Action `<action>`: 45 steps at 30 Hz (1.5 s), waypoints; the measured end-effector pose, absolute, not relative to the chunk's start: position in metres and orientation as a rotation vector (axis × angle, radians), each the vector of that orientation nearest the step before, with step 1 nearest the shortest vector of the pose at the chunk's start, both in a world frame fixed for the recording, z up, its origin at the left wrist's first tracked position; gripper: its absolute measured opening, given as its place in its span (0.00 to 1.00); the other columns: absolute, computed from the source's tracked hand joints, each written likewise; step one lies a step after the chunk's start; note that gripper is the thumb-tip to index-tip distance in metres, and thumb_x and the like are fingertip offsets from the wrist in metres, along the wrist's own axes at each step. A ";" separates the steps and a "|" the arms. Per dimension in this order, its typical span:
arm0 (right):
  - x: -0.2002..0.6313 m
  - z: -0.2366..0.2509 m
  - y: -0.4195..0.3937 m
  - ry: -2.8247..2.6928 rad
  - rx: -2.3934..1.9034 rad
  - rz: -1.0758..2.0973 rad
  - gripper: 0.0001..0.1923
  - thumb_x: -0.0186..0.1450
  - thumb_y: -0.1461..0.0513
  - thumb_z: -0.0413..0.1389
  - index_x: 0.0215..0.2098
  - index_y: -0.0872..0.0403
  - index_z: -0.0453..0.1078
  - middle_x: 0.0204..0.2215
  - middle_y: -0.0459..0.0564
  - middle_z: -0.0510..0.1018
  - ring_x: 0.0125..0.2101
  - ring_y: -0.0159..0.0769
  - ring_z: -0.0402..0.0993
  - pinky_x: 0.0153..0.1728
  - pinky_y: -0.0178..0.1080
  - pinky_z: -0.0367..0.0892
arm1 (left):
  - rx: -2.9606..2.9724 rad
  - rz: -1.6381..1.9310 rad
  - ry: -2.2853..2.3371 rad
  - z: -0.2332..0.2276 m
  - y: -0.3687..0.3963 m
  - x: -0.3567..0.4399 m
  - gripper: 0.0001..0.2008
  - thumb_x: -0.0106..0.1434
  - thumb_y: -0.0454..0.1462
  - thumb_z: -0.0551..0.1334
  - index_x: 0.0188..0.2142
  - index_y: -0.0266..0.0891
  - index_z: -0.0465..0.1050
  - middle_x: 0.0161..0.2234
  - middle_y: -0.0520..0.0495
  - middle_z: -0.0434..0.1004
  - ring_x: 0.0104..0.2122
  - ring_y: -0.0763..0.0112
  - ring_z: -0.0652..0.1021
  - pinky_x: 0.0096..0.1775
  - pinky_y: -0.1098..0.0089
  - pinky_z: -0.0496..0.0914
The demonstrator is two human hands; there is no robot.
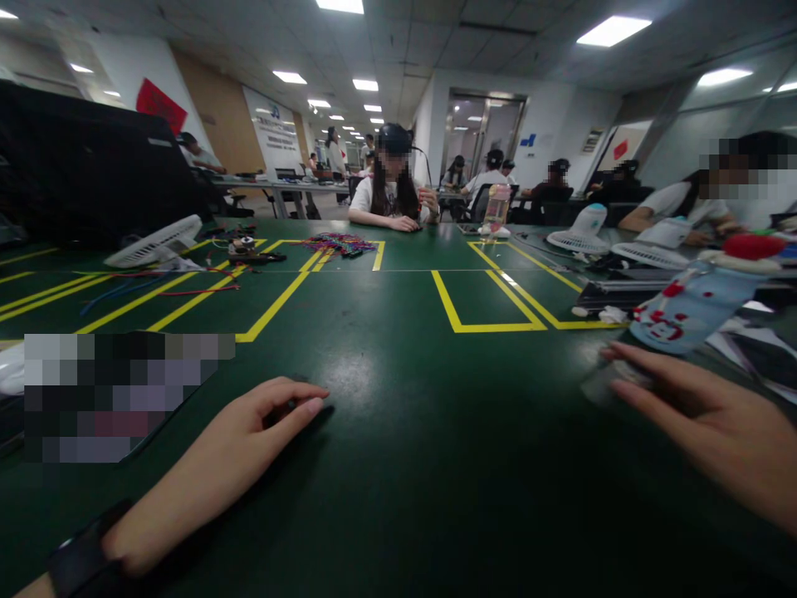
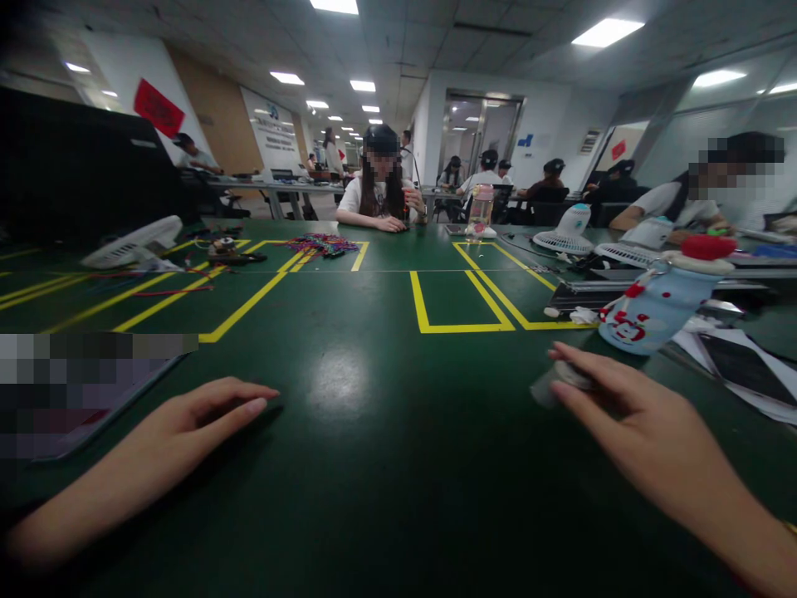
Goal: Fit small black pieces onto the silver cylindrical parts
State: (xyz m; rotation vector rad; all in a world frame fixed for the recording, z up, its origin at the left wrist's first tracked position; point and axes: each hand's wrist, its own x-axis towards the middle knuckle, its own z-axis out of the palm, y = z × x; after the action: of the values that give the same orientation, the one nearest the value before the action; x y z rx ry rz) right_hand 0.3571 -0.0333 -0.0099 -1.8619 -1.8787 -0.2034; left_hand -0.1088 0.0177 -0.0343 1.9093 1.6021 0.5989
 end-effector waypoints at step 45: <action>0.197 -0.035 -0.006 -2.089 -1.078 0.537 0.24 0.59 0.63 0.55 0.54 0.48 0.60 0.46 0.48 0.69 0.43 0.30 0.67 0.46 0.36 0.67 | 2.146 0.655 1.243 -0.027 0.014 -0.031 0.12 0.60 0.44 0.62 0.44 0.52 0.78 0.43 0.49 0.75 0.43 0.62 0.74 0.47 0.61 0.68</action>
State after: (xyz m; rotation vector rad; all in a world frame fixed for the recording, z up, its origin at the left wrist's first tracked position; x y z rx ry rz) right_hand 0.1973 -0.0058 -0.0352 -1.0778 -2.0889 0.5368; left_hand -0.0305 0.0145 -0.0268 2.1465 1.2435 0.6549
